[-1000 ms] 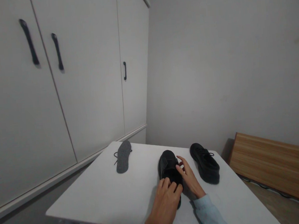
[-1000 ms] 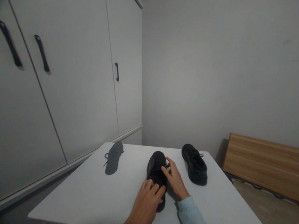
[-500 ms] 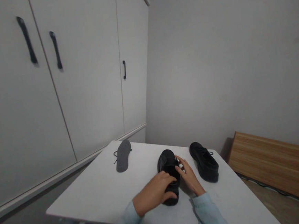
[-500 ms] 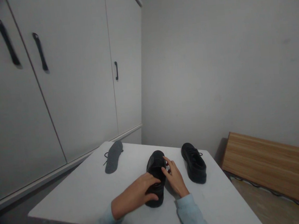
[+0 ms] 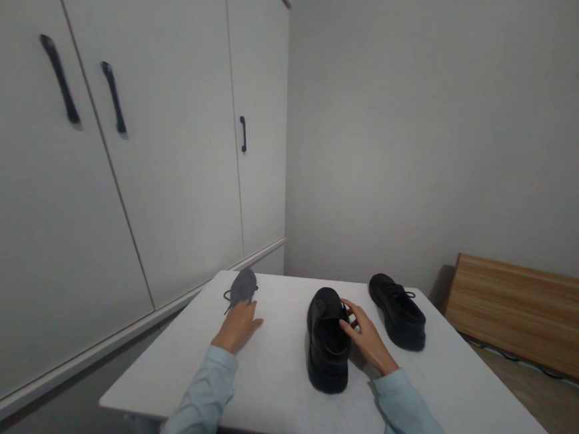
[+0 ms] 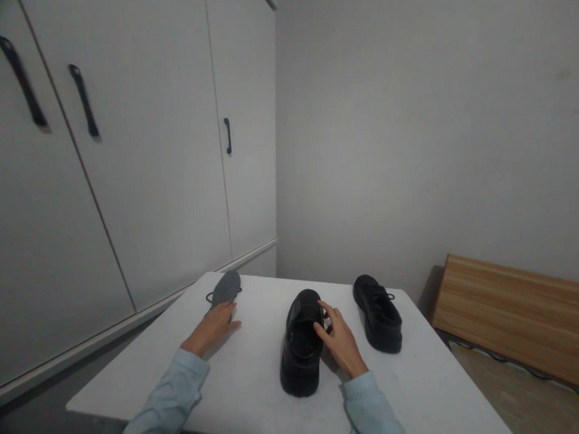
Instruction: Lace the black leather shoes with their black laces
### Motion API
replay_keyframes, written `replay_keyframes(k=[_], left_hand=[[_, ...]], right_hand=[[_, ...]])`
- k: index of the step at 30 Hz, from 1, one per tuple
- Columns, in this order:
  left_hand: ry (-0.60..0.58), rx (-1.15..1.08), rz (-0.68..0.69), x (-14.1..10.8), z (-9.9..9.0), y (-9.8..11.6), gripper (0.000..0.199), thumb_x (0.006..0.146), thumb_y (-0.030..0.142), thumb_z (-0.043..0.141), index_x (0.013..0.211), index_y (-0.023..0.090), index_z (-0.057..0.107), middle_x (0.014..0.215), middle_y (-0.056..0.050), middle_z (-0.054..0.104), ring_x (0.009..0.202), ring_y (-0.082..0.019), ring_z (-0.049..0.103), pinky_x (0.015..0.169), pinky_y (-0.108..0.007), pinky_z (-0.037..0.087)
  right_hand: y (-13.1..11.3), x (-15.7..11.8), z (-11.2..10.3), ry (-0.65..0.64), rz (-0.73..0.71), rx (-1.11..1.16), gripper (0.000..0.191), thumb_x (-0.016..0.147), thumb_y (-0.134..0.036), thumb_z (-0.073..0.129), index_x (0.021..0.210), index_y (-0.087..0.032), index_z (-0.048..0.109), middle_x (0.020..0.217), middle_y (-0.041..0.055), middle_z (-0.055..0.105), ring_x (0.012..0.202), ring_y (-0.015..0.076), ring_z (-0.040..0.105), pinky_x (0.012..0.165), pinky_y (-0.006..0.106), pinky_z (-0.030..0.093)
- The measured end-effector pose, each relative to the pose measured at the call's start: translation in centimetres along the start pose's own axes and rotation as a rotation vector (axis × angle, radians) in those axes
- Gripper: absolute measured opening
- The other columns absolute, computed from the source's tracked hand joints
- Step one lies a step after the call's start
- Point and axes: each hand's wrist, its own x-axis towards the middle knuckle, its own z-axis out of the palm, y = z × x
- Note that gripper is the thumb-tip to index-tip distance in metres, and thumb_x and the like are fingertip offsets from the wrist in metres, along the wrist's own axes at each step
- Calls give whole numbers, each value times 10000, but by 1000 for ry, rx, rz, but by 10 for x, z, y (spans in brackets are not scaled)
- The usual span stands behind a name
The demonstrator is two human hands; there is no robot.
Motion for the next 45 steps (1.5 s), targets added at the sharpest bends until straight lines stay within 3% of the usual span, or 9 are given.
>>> replay_keyframes(k=[4,8,14,22,27,30,35,40,45], left_hand=[[-68,52,-104,-1,9,-5,477,841,272,533,1268,66,485,1298,-241,490,1232,-348,448,960,-440,395],[-131,43,-10,-2,9,2,338,858,167,468,1177,87,544,1183,-196,587,1116,-273,559,915,-360,434],[-103,128,51,-8,8,23,358,843,4,343,1116,75,563,991,-199,649,928,-273,645,792,-384,492],[-14,305,143,-18,-4,50,346,893,63,381,1209,138,502,880,-145,658,816,-259,676,687,-374,545],[173,242,23,-25,-24,71,435,875,25,386,1289,145,448,1163,-191,580,932,-248,657,731,-341,560],[245,148,42,-37,-30,90,496,865,6,357,1328,173,419,1334,-170,484,1110,-250,579,833,-324,548],[170,153,151,-60,-15,120,537,844,-26,328,1326,184,433,1393,-158,438,1260,-260,453,887,-329,537],[47,129,184,-72,7,130,524,831,-38,371,1322,132,441,1309,-209,513,1176,-296,533,867,-381,541],[4,81,247,-78,20,134,420,843,-17,399,1219,119,530,1126,-182,631,1017,-270,624,911,-440,491]], right_hand=[[0,0,0,3,0,-13,517,833,-435,497,1307,-235,444,1039,61,561,708,166,571,675,313,491],[2,1,0,3,-3,-15,516,831,-433,498,1304,-233,447,1038,62,561,716,169,573,678,314,492],[4,1,0,6,4,-12,518,825,-427,502,1303,-237,447,1050,61,565,723,169,573,691,315,490],[0,2,-1,13,22,-24,510,817,-430,495,1280,-220,454,1044,65,566,704,165,571,677,306,475],[-8,1,-5,-7,54,-34,528,776,-400,524,1263,-209,457,781,0,581,604,164,553,587,275,429],[-14,0,-8,-19,69,-61,508,771,-353,504,1254,-204,455,601,-52,519,551,165,533,548,255,381],[-17,0,-9,22,86,-130,476,758,-325,478,1214,-188,483,541,-55,521,514,164,521,523,247,347],[-18,-2,-10,83,89,-256,456,761,-326,459,1194,-190,504,554,-37,562,518,176,541,518,250,327],[-18,-4,-10,111,80,-355,442,780,-322,429,1192,-189,515,553,-25,569,523,190,557,514,254,313]])
